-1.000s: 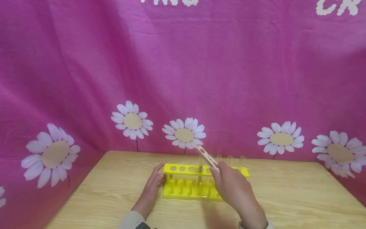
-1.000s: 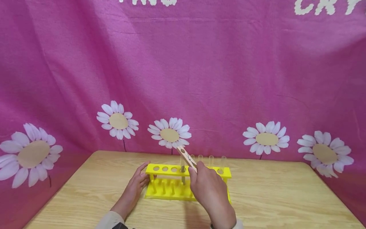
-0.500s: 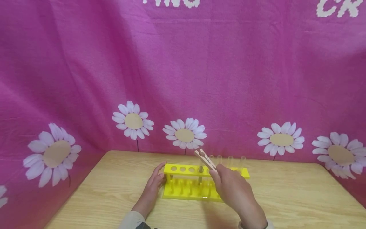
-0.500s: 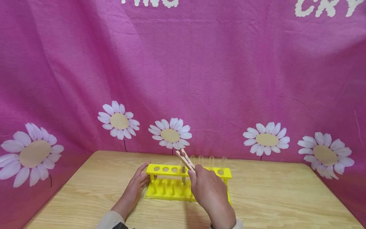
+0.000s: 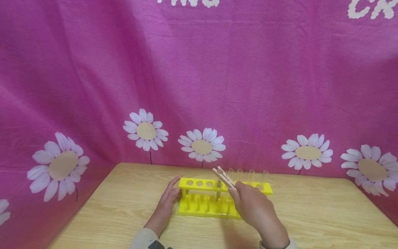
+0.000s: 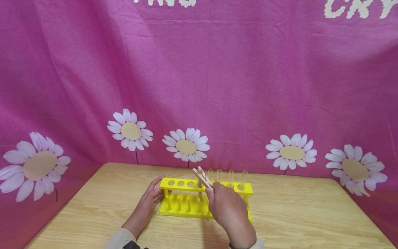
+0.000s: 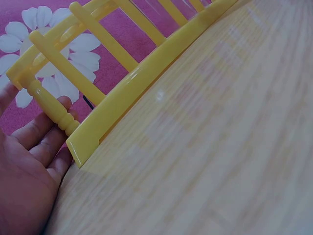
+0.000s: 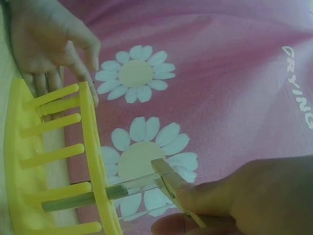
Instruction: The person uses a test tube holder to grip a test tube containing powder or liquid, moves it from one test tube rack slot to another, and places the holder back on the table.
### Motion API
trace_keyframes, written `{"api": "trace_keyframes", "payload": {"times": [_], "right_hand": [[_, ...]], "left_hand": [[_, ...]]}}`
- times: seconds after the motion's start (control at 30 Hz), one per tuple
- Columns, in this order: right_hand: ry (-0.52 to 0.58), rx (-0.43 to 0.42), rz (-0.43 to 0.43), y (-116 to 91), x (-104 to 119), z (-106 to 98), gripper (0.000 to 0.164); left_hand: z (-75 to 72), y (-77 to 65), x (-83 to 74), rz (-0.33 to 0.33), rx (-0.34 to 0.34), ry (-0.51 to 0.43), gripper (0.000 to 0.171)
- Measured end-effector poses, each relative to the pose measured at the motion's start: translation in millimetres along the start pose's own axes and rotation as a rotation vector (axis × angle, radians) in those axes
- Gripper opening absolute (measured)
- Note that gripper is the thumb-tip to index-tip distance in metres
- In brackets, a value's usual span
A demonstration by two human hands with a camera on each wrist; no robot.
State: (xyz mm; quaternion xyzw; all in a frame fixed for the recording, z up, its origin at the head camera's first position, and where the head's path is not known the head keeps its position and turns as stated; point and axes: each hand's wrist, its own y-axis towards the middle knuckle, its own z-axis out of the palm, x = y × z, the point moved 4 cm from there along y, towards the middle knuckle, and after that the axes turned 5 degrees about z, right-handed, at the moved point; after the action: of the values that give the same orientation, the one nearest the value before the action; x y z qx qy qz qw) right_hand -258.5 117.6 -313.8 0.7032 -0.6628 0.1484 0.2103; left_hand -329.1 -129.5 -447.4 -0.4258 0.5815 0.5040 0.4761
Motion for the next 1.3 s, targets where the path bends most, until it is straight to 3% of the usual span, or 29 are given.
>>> {"api": "trace_keyframes", "payload": {"times": [0.2,0.73,1.3], "right_hand": [[-0.01,0.006,-0.024,1,0,4,0.023],[-0.049,0.1,0.021,7,-8,17,0.023],[-0.072,0.099,0.015,7,-11,19,0.022]], "left_hand": [[-1.3,-0.8,-1.0,0.006,-0.007,0.004,0.053],[-1.0,-0.9,-1.4,0.018,0.0,-0.024,0.054],[0.1,-0.2,0.3,0.025,0.006,-0.011,0.053]]}}
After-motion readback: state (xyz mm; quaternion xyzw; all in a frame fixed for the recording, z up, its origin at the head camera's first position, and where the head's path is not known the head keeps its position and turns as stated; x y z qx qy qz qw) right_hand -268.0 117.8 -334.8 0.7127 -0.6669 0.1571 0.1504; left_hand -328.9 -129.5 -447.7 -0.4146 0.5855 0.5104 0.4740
